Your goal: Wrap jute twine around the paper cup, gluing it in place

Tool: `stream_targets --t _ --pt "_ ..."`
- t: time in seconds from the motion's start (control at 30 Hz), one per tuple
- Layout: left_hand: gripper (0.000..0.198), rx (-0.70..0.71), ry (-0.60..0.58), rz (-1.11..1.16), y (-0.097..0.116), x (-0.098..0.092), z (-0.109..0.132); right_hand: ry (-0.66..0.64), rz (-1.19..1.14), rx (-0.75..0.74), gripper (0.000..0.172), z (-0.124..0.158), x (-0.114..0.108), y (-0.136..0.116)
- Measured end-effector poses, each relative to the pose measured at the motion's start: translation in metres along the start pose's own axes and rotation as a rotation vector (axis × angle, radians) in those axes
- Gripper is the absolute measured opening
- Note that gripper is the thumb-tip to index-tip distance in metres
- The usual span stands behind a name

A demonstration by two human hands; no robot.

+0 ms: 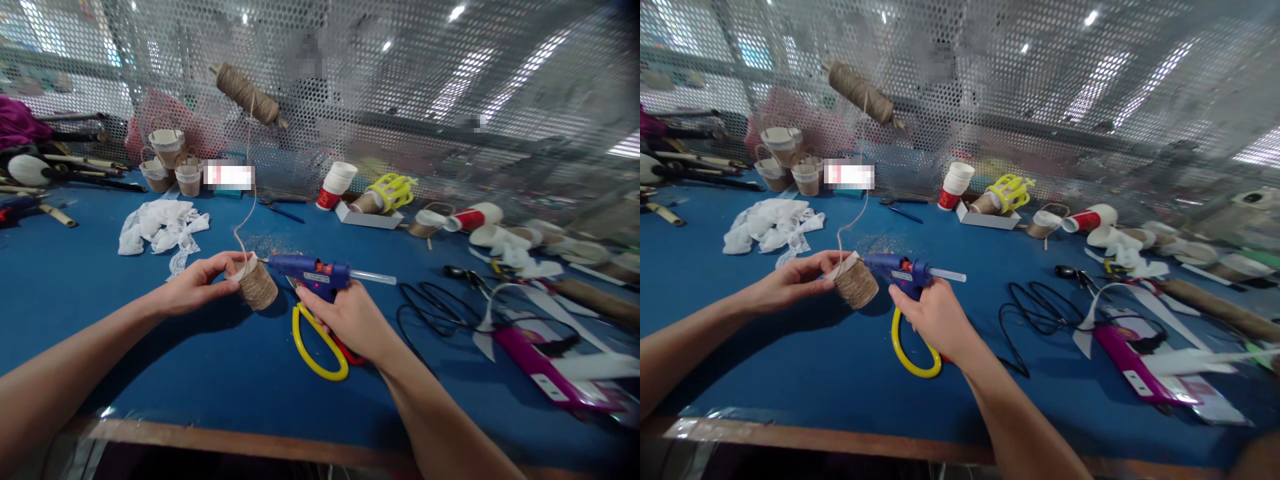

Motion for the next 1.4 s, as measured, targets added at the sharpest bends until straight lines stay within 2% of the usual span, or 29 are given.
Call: stream_targets --t 0.57,0.73,0.8,0.87,0.93,1.0,1.2,1.4 --pt "0.014 0.001 -0.007 -0.010 -0.001 0.000 0.000 -0.029 0.005 0.032 0.034 -0.005 0.002 0.002" --pt "0.015 0.022 -0.015 -0.010 0.000 0.001 0.000 -0.036 -0.236 0.067 0.026 -0.009 -0.002 0.009" --pt "0.015 0.027 -0.018 -0.025 0.000 0.001 0.000 0.015 -0.387 0.119 0.017 -0.015 -0.007 0.018" --pt "0.016 0.033 -0.019 -0.047 0.000 0.001 0.000 0.110 -0.477 0.211 0.016 -0.022 -0.012 0.033" --pt "0.017 0.035 -0.020 -0.073 0.000 0.001 0.000 0.228 -0.468 0.314 0.017 -0.029 -0.016 0.048" --pt "0.018 0.036 -0.020 -0.093 0.001 0.001 0.000 0.278 -0.438 0.372 0.016 -0.037 -0.017 0.061" --pt "0.017 0.052 -0.027 -0.118 0.002 0.002 0.000 0.243 -0.308 0.435 0.024 -0.052 -0.006 0.082" --pt "0.015 0.072 -0.050 -0.125 0.003 0.003 0.000 0.275 -0.074 0.385 0.029 -0.056 -0.010 0.089"
Point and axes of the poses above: each hand's wrist, its own z-axis away from the middle knuckle, its own x-axis out of the palm, y = z × x, the point moved 2 cm from there along -z, towards the middle knuckle, and after that the axes turned 12 degrees about z, right-handed, at the moved point
